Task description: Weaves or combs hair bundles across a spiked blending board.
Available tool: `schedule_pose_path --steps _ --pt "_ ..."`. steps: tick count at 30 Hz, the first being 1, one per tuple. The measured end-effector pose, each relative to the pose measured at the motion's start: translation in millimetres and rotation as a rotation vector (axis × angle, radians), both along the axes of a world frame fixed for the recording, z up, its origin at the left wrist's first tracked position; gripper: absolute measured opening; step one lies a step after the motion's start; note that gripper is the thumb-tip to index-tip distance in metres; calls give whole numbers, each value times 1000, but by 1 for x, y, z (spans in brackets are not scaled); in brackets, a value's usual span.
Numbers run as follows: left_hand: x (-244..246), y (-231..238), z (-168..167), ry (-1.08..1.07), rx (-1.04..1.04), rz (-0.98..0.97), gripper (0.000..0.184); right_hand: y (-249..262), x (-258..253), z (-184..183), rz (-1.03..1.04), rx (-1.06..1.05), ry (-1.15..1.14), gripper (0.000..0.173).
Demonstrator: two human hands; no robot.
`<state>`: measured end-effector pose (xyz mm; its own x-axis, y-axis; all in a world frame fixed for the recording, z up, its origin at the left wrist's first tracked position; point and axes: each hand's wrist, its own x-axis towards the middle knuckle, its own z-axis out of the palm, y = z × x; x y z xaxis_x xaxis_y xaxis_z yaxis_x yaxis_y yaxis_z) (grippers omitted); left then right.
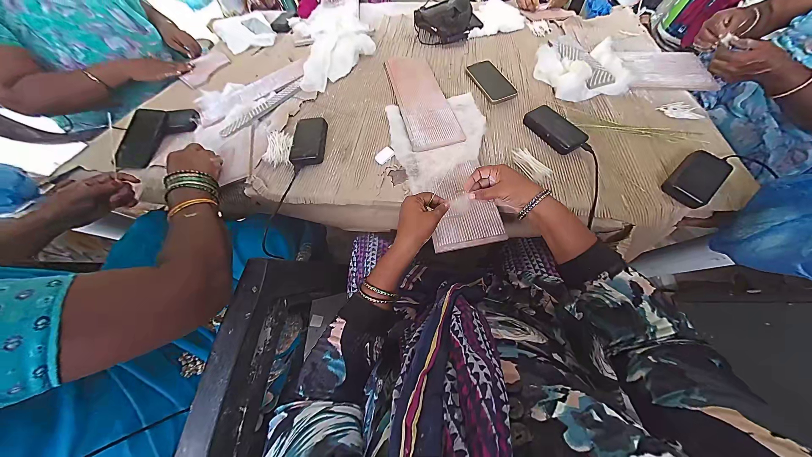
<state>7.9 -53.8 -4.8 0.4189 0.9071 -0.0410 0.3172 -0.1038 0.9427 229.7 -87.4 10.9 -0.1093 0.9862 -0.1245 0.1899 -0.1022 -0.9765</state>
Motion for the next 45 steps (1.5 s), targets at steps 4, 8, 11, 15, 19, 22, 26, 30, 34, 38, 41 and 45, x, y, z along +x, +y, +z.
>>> schedule_pose_path --steps 4,8,11,15,19,22,26,30,34,38,41,45 --pt "2 6 -6 240 69 -6 15 20 -7 4 21 20 -366 18" --pt "-5 -8 2 432 274 -31 49 23 -13 1 9 96 -626 23" --pt "-9 -18 3 524 476 -20 34 18 -15 -2 -60 150 -671 31" --pt "-9 -20 -2 617 499 -6 31 1 -8 -19 -173 343 -654 34" --pt "-8 -17 -10 603 513 -5 30 -4 -11 -7 -130 392 -789 35" --pt "-7 -16 -13 600 521 -7 30 -7 -25 -11 114 398 -1018 48" --pt "-9 -17 -17 583 532 -11 28 -22 -52 -24 263 245 -1204 81" --pt "-25 -35 -12 520 473 -75 20 -63 -50 1 396 88 -1199 87" --pt "-36 -51 -13 425 485 -80 17 -88 -26 23 415 137 -1070 66" --pt "-34 -49 -33 337 700 39 14 -65 -27 2 40 525 -937 52" --pt "-33 -42 -38 362 719 47 15 -36 -39 -9 188 349 -1084 69" --pt "-36 -40 -36 366 704 18 15 -27 -48 -28 248 257 -1165 82"
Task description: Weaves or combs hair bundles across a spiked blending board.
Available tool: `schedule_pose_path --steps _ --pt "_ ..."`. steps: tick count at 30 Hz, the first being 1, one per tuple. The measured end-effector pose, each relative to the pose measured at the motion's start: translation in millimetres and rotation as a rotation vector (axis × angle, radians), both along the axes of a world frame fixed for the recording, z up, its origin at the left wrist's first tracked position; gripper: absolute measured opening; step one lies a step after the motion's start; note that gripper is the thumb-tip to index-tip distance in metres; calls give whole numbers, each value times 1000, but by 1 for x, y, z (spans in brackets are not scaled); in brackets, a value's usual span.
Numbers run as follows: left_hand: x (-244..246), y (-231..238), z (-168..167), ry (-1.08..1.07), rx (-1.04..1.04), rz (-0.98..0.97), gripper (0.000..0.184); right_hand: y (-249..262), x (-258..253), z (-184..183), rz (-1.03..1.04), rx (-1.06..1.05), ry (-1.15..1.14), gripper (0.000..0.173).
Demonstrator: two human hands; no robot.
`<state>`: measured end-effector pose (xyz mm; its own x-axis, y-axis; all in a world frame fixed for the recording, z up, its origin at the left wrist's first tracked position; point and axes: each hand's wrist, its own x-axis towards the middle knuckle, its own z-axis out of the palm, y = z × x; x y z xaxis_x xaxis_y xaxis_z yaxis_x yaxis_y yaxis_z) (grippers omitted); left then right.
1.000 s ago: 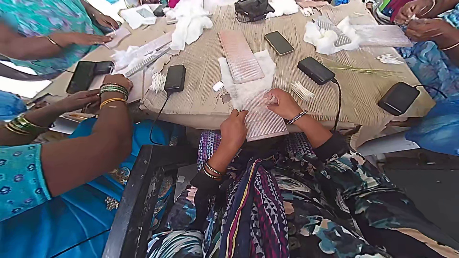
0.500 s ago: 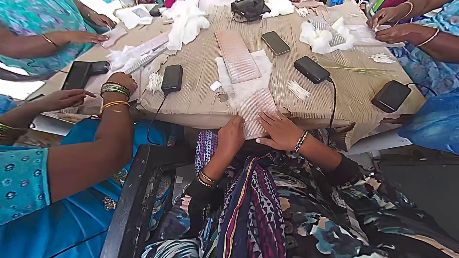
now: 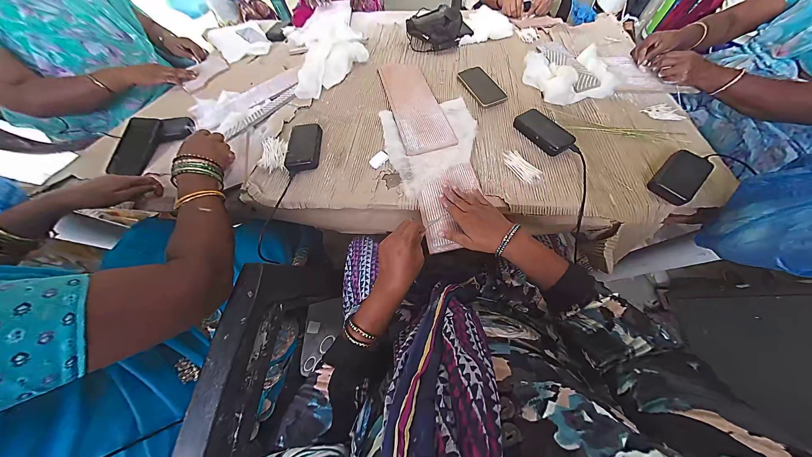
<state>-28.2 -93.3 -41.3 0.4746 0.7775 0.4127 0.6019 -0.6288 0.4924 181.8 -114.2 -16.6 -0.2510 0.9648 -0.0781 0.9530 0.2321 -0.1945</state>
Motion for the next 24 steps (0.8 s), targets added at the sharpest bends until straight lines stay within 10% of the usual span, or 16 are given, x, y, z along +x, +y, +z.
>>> schedule_pose_path --steps 8,13,20,24 --pt "-8 -18 23 53 -206 -103 16 -64 10 55 44 -341 -115 86" --pt "-6 -16 9 -9 -33 -52 15 -42 11 27 8 277 123 59" --pt "-10 -8 21 93 -157 -45 18 -50 -1 23 7 -159 -2 81" --pt "-11 -7 24 119 -137 -76 16 -59 17 27 48 138 110 44"
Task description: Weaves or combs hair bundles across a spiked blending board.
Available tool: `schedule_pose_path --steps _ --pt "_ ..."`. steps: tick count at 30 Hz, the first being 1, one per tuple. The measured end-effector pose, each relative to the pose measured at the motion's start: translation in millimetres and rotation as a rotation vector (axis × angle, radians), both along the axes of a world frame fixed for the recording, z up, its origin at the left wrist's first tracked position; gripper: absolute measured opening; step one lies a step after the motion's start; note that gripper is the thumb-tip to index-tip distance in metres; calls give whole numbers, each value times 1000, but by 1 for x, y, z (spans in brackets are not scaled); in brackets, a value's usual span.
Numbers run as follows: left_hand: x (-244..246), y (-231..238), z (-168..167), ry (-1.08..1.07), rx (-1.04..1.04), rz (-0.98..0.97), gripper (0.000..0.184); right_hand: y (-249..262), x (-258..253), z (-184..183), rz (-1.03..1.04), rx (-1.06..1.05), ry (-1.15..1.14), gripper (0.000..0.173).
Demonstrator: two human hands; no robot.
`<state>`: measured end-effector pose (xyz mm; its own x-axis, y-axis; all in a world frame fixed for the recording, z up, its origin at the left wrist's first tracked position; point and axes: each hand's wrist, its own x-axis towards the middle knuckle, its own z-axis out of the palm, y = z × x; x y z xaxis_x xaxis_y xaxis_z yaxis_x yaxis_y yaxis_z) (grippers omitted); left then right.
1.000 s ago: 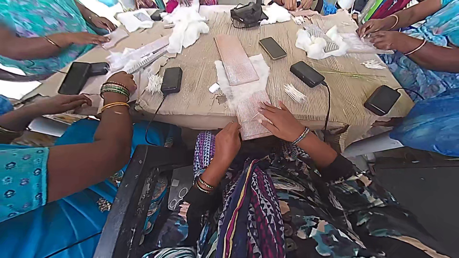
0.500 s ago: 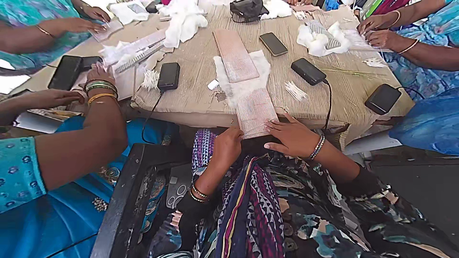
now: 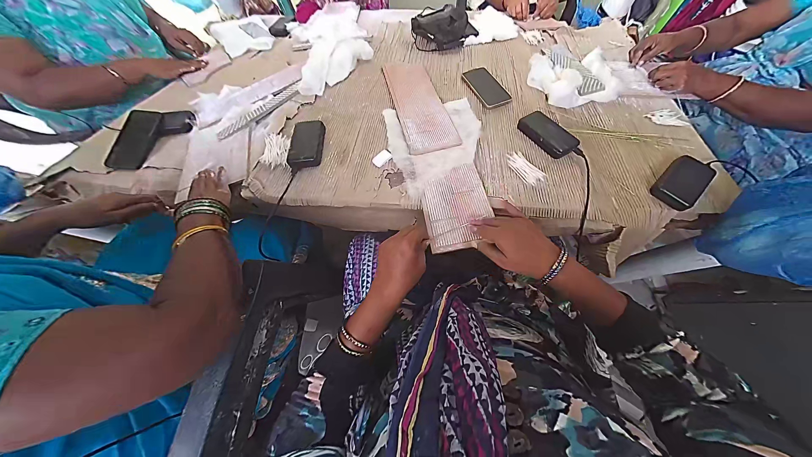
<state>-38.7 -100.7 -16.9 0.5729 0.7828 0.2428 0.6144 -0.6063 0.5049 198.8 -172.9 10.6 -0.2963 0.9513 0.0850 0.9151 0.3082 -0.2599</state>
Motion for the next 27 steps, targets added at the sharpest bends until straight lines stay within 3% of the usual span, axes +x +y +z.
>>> schedule_pose_path --steps 2,5,13,16,19,22,27 --pt "2 2 0 -11 21 0 15 15 6 -12 -48 187 18 23" --pt "2 2 1 -31 41 18 15 34 5 -19 -82 240 17 10" --pt "7 5 6 71 79 -40 16 34 -10 -13 -29 328 -50 15" --pt "6 6 7 93 49 -31 17 39 18 -1 -141 315 -62 12" --pt "-5 11 7 83 -43 21 19 51 75 17 -430 269 48 12" --pt "-12 14 12 63 -161 76 18 66 116 28 -698 54 252 17" --pt "-19 18 5 -49 -324 102 20 92 131 23 -773 -84 333 23"
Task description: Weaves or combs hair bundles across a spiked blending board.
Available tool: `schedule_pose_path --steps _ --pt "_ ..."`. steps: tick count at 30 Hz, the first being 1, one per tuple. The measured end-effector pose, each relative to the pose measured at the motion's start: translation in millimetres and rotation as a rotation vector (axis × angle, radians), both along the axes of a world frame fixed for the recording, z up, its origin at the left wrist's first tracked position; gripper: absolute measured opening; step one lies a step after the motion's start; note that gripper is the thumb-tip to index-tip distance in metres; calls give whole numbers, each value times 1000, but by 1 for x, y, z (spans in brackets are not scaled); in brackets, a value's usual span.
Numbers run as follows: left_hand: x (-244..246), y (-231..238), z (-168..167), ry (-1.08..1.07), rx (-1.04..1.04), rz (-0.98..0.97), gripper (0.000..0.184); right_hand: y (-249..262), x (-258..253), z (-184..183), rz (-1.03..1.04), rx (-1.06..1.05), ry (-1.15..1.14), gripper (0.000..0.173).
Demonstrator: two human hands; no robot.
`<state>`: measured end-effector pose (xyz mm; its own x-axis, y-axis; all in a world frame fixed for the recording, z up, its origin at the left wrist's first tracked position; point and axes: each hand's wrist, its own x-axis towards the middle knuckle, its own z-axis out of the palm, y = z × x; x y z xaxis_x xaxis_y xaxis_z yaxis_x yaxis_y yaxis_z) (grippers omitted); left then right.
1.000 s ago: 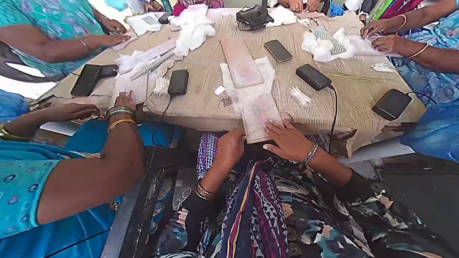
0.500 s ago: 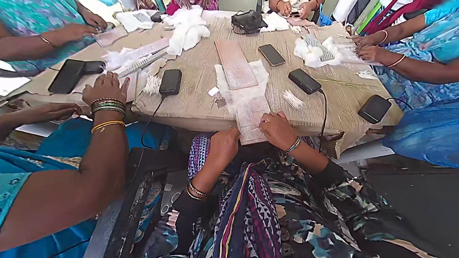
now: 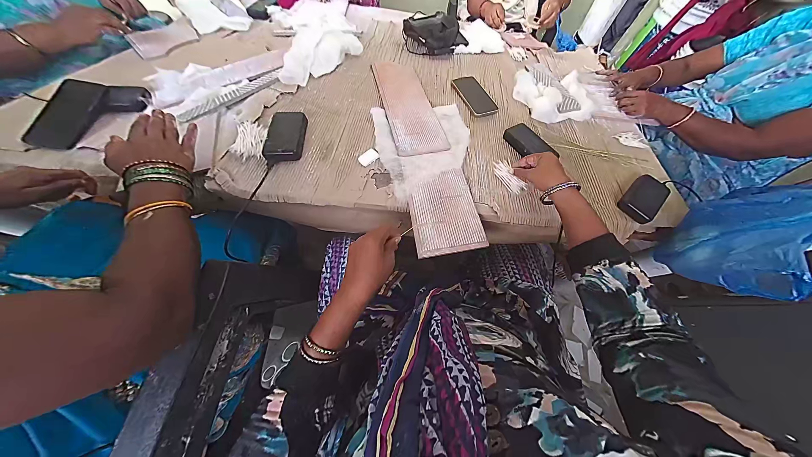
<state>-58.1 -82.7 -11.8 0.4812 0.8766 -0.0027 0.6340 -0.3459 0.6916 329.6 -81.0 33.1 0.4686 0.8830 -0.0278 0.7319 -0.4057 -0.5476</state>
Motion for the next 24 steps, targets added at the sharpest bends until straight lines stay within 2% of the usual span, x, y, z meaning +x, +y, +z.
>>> schedule_pose_path --steps 4,6,8,10,12,13,15,18,21,24 --pt "-13 6 -9 -103 -114 73 20 -3 -29 20 -42 175 -79 23" --pt "-19 10 -13 -185 -127 128 18 -3 -57 18 149 267 -97 21" --pt "-22 14 -14 -286 -135 191 17 -3 -96 5 434 321 -115 22" --pt "-20 18 -11 -350 -158 247 17 6 -135 -9 610 296 -199 37" --pt "-15 23 -8 -400 -179 278 19 20 -168 -23 685 262 -326 46" --pt "-12 27 -7 -427 -183 278 18 27 -180 -29 699 259 -382 46" --pt "-8 33 -4 -462 -212 264 19 37 -195 -36 703 251 -433 33" --pt "3 47 -5 -424 -227 232 31 40 -197 -41 683 327 -400 9" --pt "20 69 -6 -308 -175 141 45 20 -195 -27 668 409 -263 6" --pt "39 81 -1 -127 -129 73 35 27 -183 -37 645 394 -145 8"
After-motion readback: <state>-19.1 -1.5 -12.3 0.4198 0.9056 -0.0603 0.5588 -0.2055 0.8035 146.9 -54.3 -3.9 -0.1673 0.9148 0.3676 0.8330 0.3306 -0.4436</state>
